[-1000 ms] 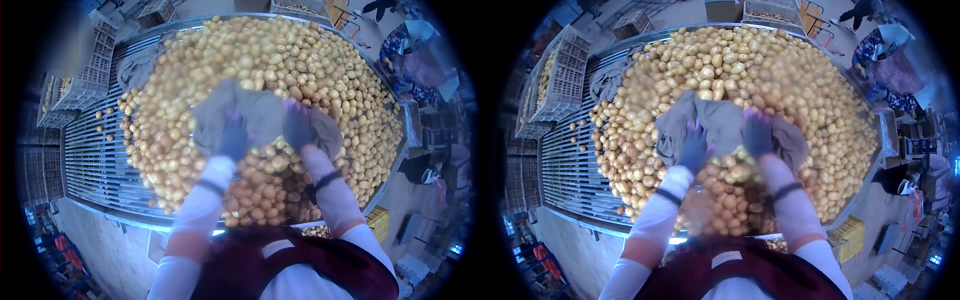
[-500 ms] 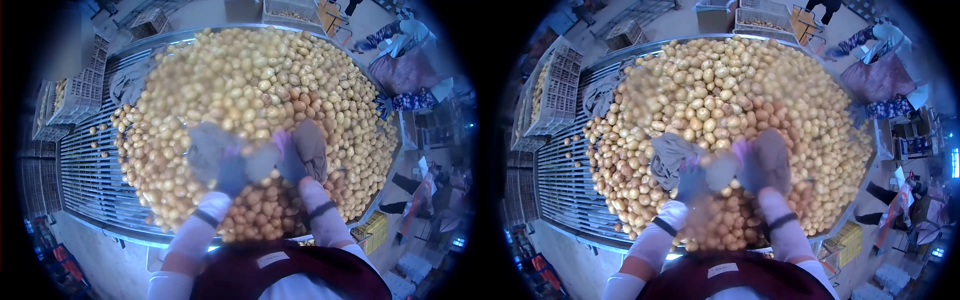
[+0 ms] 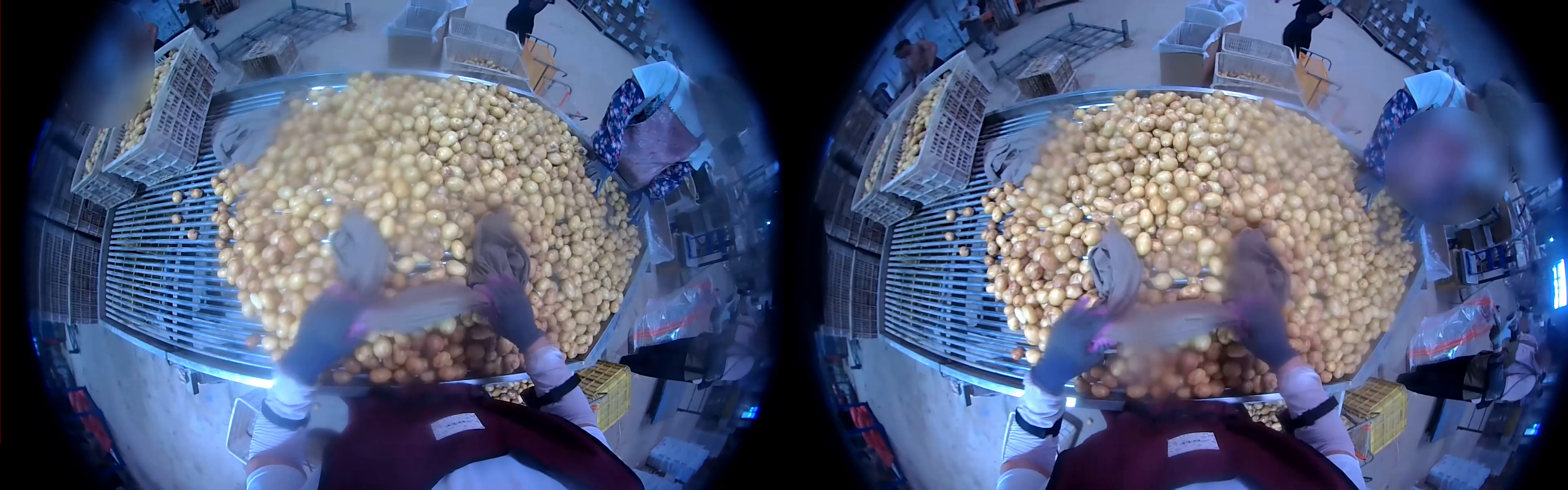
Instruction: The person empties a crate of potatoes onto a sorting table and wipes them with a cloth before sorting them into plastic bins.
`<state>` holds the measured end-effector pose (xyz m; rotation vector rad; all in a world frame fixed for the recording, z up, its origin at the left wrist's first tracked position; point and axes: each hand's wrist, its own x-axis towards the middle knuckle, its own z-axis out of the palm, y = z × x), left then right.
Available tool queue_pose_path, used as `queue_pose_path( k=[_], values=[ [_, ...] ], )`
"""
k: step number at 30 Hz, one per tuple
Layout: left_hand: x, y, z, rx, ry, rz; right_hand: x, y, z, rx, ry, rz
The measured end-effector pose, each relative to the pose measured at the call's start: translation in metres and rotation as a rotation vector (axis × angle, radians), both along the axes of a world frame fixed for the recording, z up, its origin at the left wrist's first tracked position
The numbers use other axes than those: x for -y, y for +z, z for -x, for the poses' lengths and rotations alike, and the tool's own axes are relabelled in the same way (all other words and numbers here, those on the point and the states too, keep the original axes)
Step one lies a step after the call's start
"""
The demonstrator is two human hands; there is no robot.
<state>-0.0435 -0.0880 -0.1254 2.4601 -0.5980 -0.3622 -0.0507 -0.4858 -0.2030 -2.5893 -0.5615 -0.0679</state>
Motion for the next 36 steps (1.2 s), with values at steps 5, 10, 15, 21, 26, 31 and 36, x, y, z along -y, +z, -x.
queue_pose_path(
  k=[5,10,15,21,26,31,36],
  values=[
    [0.005,0.060,-0.009,0.600,0.231,0.367,-0.043,0.122,-0.019,0.683,-0.176,-0.159],
    [0.052,-0.012,-0.008,0.123,0.179,0.492,-0.077,0.119,-0.009,0.395,-0.165,-0.474],
    [0.077,-0.019,0.023,-0.178,0.150,0.878,-0.120,0.108,0.030,0.220,0.573,-0.015],
    [-0.065,-0.026,0.032,0.187,0.871,0.914,-0.069,0.077,0.035,0.192,0.025,-0.072],
    [-0.222,-0.064,0.083,0.293,1.300,0.715,-0.026,0.026,0.033,0.098,-0.290,-0.207],
    [-0.276,-0.129,0.128,0.173,1.523,0.536,-0.057,-0.018,0.003,0.010,-0.241,-0.291],
    [-0.242,-0.195,0.157,0.300,1.449,0.289,-0.099,-0.053,-0.076,-0.094,-0.215,-0.200]
  ],
)
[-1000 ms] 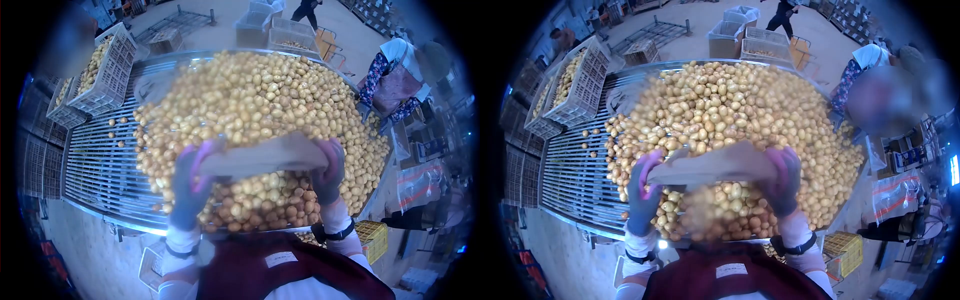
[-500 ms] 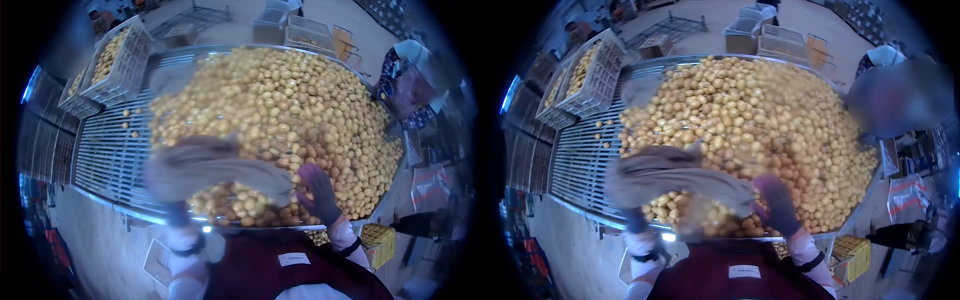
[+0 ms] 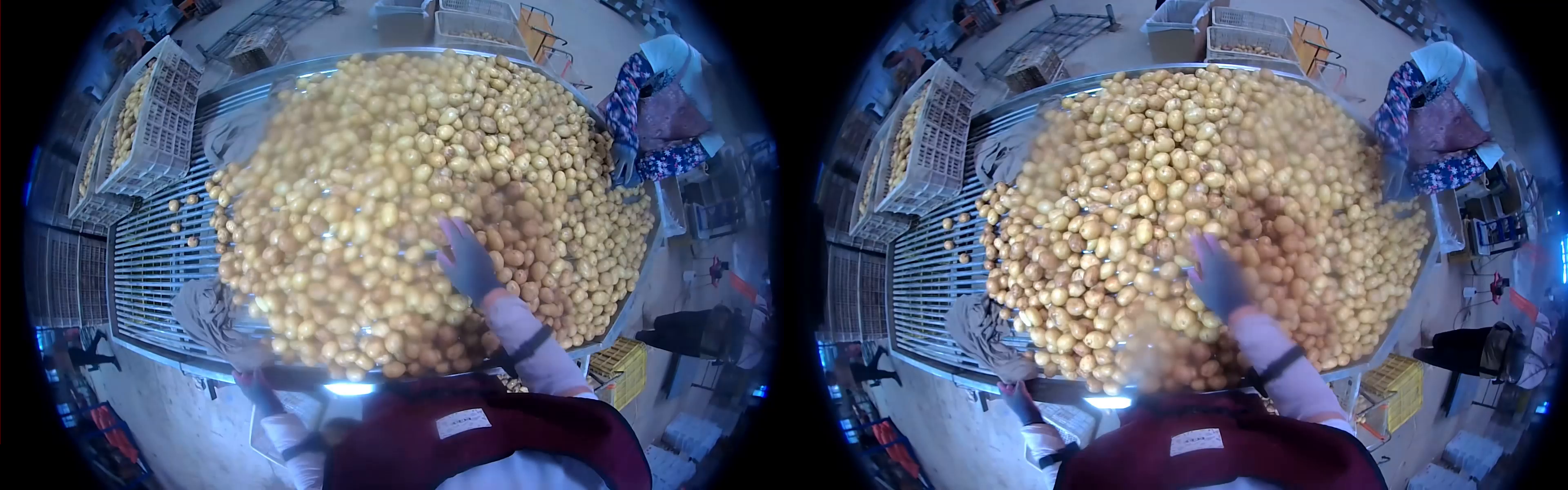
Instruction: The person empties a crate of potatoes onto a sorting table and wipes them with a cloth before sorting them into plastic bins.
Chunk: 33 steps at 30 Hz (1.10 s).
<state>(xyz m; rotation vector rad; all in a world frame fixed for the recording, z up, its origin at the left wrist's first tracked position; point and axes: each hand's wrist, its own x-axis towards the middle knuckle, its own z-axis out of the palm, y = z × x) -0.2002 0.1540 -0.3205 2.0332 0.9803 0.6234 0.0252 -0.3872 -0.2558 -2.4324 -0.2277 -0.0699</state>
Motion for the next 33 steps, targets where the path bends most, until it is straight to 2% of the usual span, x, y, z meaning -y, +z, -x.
queue_pose_path(
  k=[1,4,5,6,7,8,10,11,12,13,15,16,19,23,26,29,31,33],
  values=[
    [0.022,0.000,-0.003,0.077,-0.007,-0.136,-0.010,-0.002,-0.013,-0.044,-0.017,0.071],
    [0.143,0.072,-0.082,0.242,-0.101,-0.381,-0.026,-0.026,-0.041,-0.067,-0.025,0.236],
    [0.172,0.089,-0.106,0.193,-0.222,-0.154,-0.029,-0.033,-0.047,-0.056,-0.027,0.279],
    [0.204,0.110,-0.128,0.104,-0.388,-0.220,-0.026,-0.039,-0.048,-0.056,-0.001,0.074],
    [0.227,0.113,-0.147,0.083,-0.568,0.000,-0.019,-0.042,-0.045,-0.056,0.021,-0.129],
    [0.234,0.102,-0.169,-0.002,-0.799,-0.115,-0.011,-0.044,-0.041,-0.056,0.040,-0.332],
    [0.265,0.082,-0.215,0.063,-1.150,-0.308,0.005,-0.050,-0.031,-0.233,-0.024,-0.621],
    [0.281,0.068,-0.231,0.033,-1.158,-0.429,0.012,-0.052,-0.026,-0.317,-0.061,-0.767],
    [0.297,0.054,-0.245,0.004,-1.164,-0.550,0.016,-0.032,-0.021,-0.318,-0.065,-1.037],
    [0.310,0.041,-0.255,-0.023,-1.165,-0.671,0.026,-0.016,-0.022,-0.368,-0.115,-1.066],
    [0.326,0.023,-0.271,-0.121,-1.149,-0.729,0.048,0.003,-0.023,-0.468,-0.212,-1.129],
    [0.332,0.016,-0.278,-0.171,-1.140,-0.760,0.054,0.006,-0.028,-0.271,-0.109,-1.139],
    [0.342,0.028,-0.290,-0.197,-1.128,-0.685,0.066,0.005,-0.067,-0.331,-0.271,-0.682],
    [0.340,0.040,-0.293,-0.181,-1.119,-0.631,0.040,-0.032,-0.120,0.149,-0.172,0.156],
    [0.336,0.026,-0.295,-0.155,-1.093,-0.632,0.029,-0.053,-0.147,-0.036,-0.169,0.279],
    [0.337,0.025,-0.283,-0.195,-1.076,-0.581,0.048,-0.044,-0.141,-0.189,0.023,0.208],
    [0.337,0.020,-0.280,-0.189,-1.088,-0.490,0.065,-0.033,-0.113,-0.350,0.026,-0.263],
    [0.333,0.009,-0.281,-0.092,-1.040,-0.584,0.069,-0.011,-0.075,-0.508,-0.020,-0.729]
  ],
)
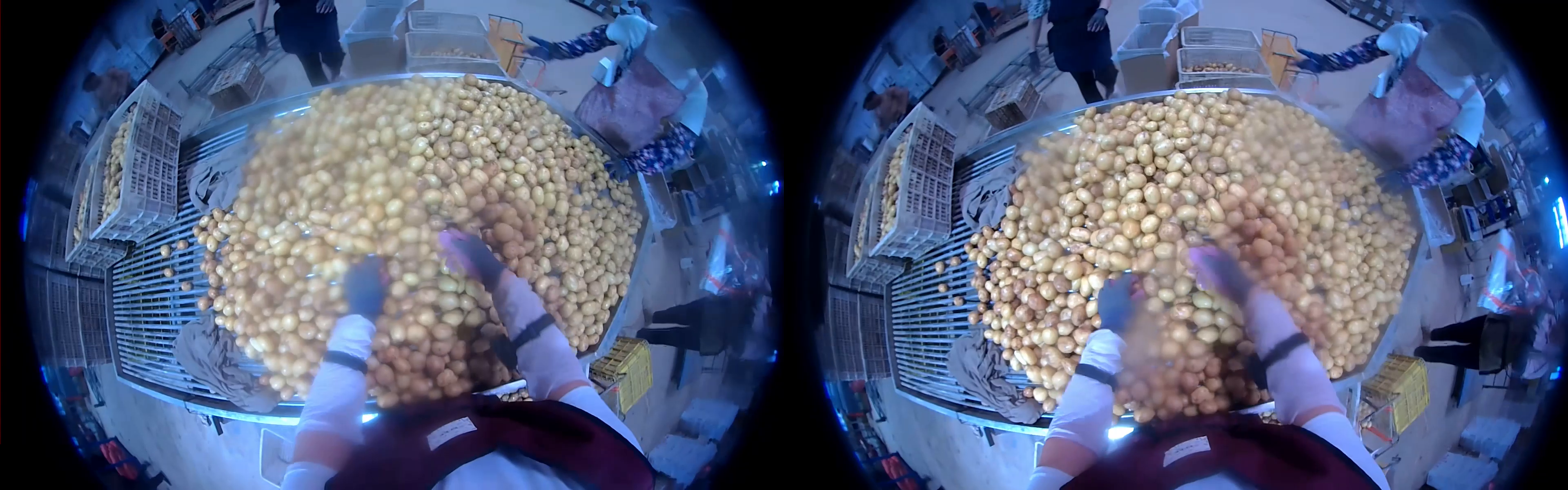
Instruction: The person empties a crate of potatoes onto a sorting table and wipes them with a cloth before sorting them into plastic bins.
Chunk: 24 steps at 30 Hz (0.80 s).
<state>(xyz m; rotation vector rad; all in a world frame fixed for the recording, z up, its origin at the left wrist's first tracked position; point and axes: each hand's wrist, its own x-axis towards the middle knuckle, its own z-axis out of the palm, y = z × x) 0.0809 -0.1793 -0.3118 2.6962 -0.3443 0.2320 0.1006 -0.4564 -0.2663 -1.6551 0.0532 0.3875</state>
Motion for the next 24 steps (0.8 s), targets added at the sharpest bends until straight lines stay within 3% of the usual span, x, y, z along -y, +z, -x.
queue_pose_path(
  k=[2,5,8,9,11,13,15,19,21,23,24],
  values=[
    [-0.007,-0.008,0.004,0.018,-0.030,0.074,0.003,0.038,0.049,-0.202,-0.167,-0.435],
    [-0.016,-0.003,0.004,-0.083,-0.081,0.333,0.007,0.040,0.104,0.071,-0.163,-0.418],
    [-0.021,-0.018,0.008,-0.174,-0.040,0.623,0.005,0.031,0.137,-0.025,-0.214,-0.889],
    [-0.016,-0.009,0.012,-0.201,-0.035,0.834,0.005,0.018,0.137,-0.151,-0.184,-1.157],
    [-0.007,0.015,0.023,-0.241,-0.002,1.250,-0.006,0.027,0.157,-0.181,-0.290,-1.205],
    [0.010,0.045,0.040,-0.174,-0.062,1.127,-0.013,0.029,0.168,-0.193,-0.306,-1.268],
    [0.016,0.042,0.051,-0.074,-0.081,0.967,-0.017,0.016,0.177,-0.244,-0.330,-1.245],
    [0.005,0.055,0.072,-0.323,0.047,1.348,0.031,0.010,0.217,-0.182,-0.101,-1.319],
    [-0.039,0.027,0.064,-0.049,-0.048,0.980,0.063,0.044,0.262,-0.091,-0.296,-0.811],
    [-0.039,0.061,0.074,-0.153,0.122,1.234,0.108,0.064,0.323,-0.171,-0.524,-0.430],
    [-0.041,0.078,0.074,-0.173,0.103,1.167,0.130,0.073,0.350,-0.257,-0.537,-0.225]
  ],
)
